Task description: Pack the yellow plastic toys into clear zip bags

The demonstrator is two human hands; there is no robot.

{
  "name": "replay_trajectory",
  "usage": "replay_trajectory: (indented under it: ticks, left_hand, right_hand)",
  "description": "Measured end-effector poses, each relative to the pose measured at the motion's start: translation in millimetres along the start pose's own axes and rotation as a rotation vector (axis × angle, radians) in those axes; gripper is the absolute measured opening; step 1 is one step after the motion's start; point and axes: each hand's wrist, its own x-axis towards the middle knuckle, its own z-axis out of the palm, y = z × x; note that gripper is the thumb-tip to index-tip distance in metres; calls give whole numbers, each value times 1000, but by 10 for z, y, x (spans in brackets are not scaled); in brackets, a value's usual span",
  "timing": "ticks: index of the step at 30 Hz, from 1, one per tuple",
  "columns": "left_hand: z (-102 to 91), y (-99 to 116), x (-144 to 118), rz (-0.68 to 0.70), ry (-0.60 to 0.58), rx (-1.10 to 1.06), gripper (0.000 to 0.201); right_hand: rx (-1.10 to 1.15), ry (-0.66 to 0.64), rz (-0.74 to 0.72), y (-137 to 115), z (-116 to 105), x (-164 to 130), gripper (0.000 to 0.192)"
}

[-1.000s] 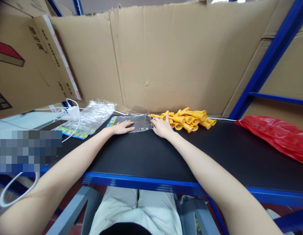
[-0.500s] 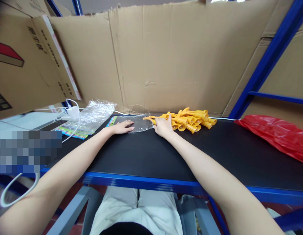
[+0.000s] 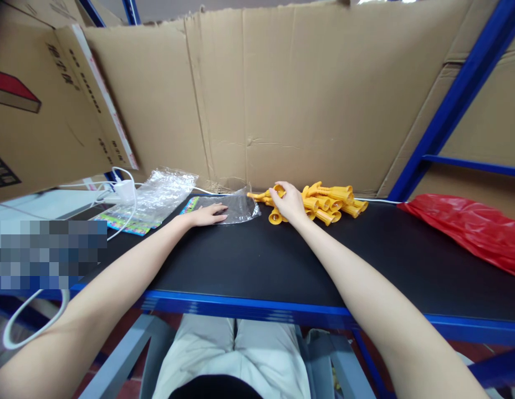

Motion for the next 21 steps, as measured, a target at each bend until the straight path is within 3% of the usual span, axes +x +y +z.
replay_trajectory:
  ticks: [5, 12, 16, 21]
  left_hand:
    - [-26, -5, 8, -47, -10, 3, 57]
    - [-42, -37, 19, -50, -10, -31, 56]
    - [-28, -62, 43, -54, 10, -34, 53]
    - [-1, -78, 70, -43, 40, -37, 50]
  right_hand:
    - [208, -1, -1, 11, -22, 52, 40]
    - [536, 63, 146, -119, -38, 99, 33]
    - [570, 5, 140, -161, -37, 78, 26]
    - [422, -108, 161, -108, 18, 12, 16]
